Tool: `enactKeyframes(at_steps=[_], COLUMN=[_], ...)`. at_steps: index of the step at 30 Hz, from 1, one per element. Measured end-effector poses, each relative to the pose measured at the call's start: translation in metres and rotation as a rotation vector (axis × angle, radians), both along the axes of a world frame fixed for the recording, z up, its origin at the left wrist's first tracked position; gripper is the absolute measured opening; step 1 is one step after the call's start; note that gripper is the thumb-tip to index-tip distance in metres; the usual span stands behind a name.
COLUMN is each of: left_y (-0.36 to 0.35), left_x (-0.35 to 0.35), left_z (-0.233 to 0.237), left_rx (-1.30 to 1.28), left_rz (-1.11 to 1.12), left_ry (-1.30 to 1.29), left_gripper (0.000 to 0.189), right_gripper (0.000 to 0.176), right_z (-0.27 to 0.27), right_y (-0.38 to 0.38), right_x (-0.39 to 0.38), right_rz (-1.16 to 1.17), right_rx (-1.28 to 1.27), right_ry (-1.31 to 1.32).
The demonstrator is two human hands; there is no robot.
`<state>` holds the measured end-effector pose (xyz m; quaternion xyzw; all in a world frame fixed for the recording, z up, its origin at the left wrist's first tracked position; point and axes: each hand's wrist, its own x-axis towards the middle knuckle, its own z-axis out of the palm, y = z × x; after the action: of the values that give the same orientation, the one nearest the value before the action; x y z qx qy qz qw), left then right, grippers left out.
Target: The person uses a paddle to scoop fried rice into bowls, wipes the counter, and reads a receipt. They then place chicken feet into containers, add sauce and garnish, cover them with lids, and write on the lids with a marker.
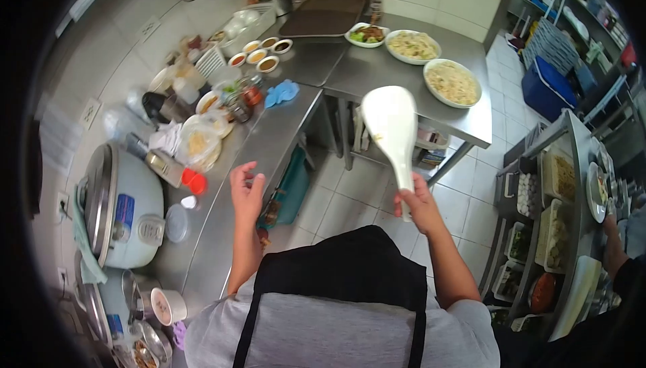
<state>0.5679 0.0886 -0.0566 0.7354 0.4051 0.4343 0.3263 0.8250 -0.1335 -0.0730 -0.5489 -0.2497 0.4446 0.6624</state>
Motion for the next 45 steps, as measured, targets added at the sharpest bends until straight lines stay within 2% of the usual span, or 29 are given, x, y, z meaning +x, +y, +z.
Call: enactKeyframes(at_steps=[2,5,8,10,11,15,19,23,25,29,34,36,37,40,45], left_y=[-0.002,-0.002,0.011,0.030,0.040,0.082,0.134,0.181,0.201,0.218,0.211,0.212,0.213,0.209,0.203], left_x=[0.040,0.083,0.112,0.129,0.140,0.189,0.253,0.313,0.342,0.398,0.456,0.480,0.492,0.514,0.527], left_z=[0.001,0.000,0.001,-0.006,-0.009,-0.017,-0.019,-0.023,-0.037,-0.075,-0.070,-0.076,-0.080,-0.087,-0.082], left_rx=[-0.034,-0.046,-0.062,-0.049,-0.041,-0.062,-0.101,-0.164,-0.185,-0.664,-0.916,-0.973,-0.996,-1.038,-1.066], left_rz=[-0.113,-0.247,-0.292,-0.321,-0.337,-0.393,-0.481,-0.612,-0.711,-0.893,-0.886,-0.861,-0.849,-0.810,-0.756], left_ry=[0.005,0.019,0.075,0.096,0.104,0.091,0.098,0.095,0.124,0.075,0.166,0.153,0.145,0.097,0.080], left_gripper=[0.028,0.028,0.028,0.027,0.027,0.027,0.027,0.027,0.028,0.034,0.050,0.053,0.055,0.056,0.052], right_gripper=[0.029,0.030,0.025,0.030,0.042,0.057,0.057,0.054,0.053,0.052,0.052,0.050,0.050,0.052,0.053], right_z=[0.005,0.014,0.031,0.043,0.045,0.065,0.067,0.063,0.045,0.036,0.063,0.058,0.049,0.044,0.083], right_y=[-0.019,-0.035,-0.032,-0.020,-0.012,0.034,0.095,0.160,0.189,0.224,0.263,0.279,0.282,0.283,0.277], right_x=[0.035,0.088,0.129,0.149,0.161,0.212,0.276,0.338,0.368,0.397,0.398,0.392,0.382,0.374,0.401], right_rz=[-0.133,-0.310,-0.418,-0.480,-0.519,-0.468,-0.446,-0.352,-0.349,-0.311,-0.137,-0.035,-0.050,0.097,-0.011], right_rx=[0.053,-0.042,-0.210,-0.232,-0.237,-0.290,-0.413,-0.679,-0.780,-0.959,-1.188,-1.266,-1.251,-1.306,-1.285], right_ry=[0.032,-0.069,-0.121,-0.169,-0.183,-0.331,-0.426,-0.550,-0.800,-1.036,-1.083,-1.244,-1.428,-1.512,-1.349])
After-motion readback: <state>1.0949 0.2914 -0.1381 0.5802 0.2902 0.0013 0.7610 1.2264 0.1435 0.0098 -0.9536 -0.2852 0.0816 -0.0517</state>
